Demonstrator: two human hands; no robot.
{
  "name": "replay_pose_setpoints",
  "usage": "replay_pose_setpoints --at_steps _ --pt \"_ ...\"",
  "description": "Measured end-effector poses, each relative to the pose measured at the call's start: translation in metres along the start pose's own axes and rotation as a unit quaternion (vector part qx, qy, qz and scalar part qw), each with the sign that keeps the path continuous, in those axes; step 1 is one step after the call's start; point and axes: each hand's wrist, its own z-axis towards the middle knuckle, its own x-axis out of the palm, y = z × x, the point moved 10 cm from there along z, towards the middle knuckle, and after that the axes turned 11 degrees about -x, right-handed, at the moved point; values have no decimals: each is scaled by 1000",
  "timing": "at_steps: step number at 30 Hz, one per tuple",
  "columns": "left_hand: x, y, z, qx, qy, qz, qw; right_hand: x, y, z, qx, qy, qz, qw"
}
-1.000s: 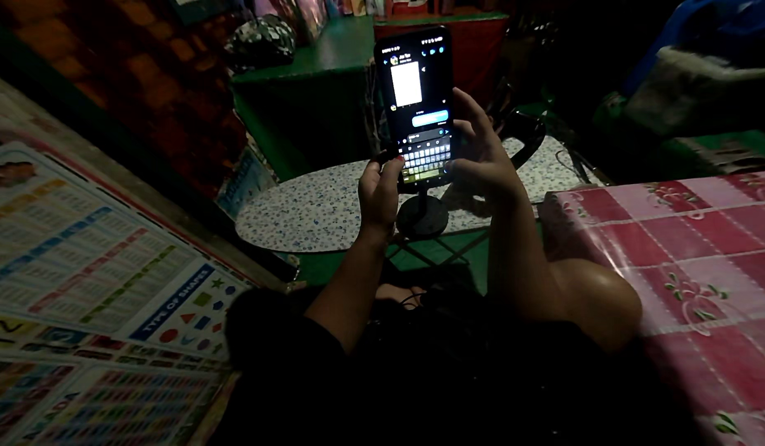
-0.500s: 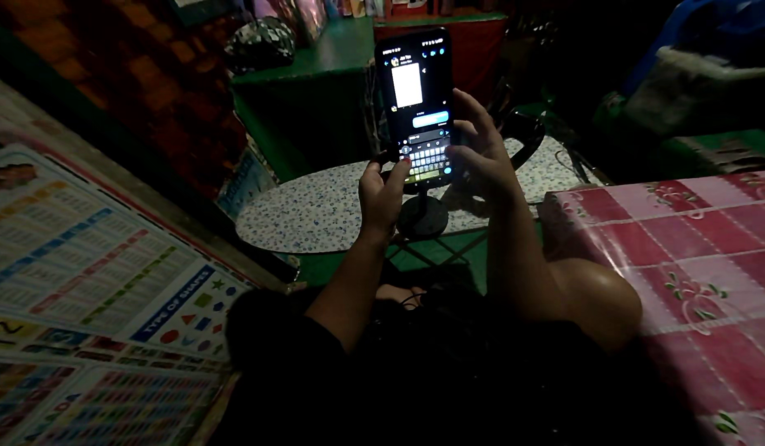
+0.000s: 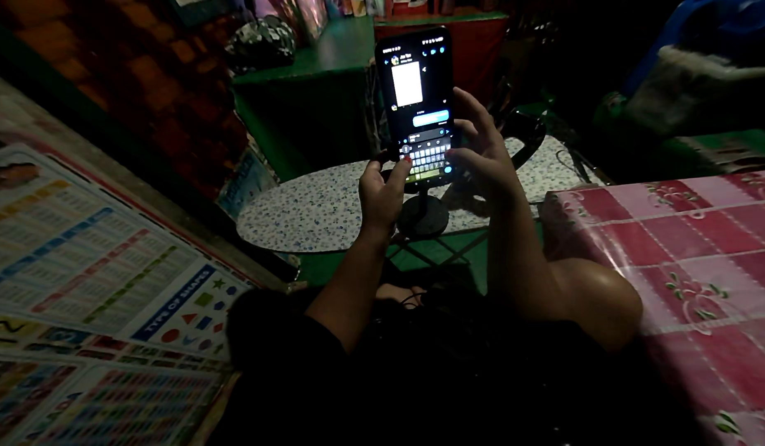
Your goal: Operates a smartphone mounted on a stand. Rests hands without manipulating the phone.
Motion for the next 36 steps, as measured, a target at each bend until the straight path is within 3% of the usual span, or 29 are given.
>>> replay_pose_setpoints --at_steps 11,24,30,36 --pt "0 0 -2 6 10 -10 1000 3 0 -1 3 15 9 1000" --pt "0 0 -3 8 14 -16 1000 6 -2 2 -33 -13 -101 994" --pt "0 0 -1 16 14 -14 1000 7 -1 1 -17 -12 -93 995" --pt "0 0 -2 16 11 -13 1000 0 -1 0 -18 -5 -11 1000"
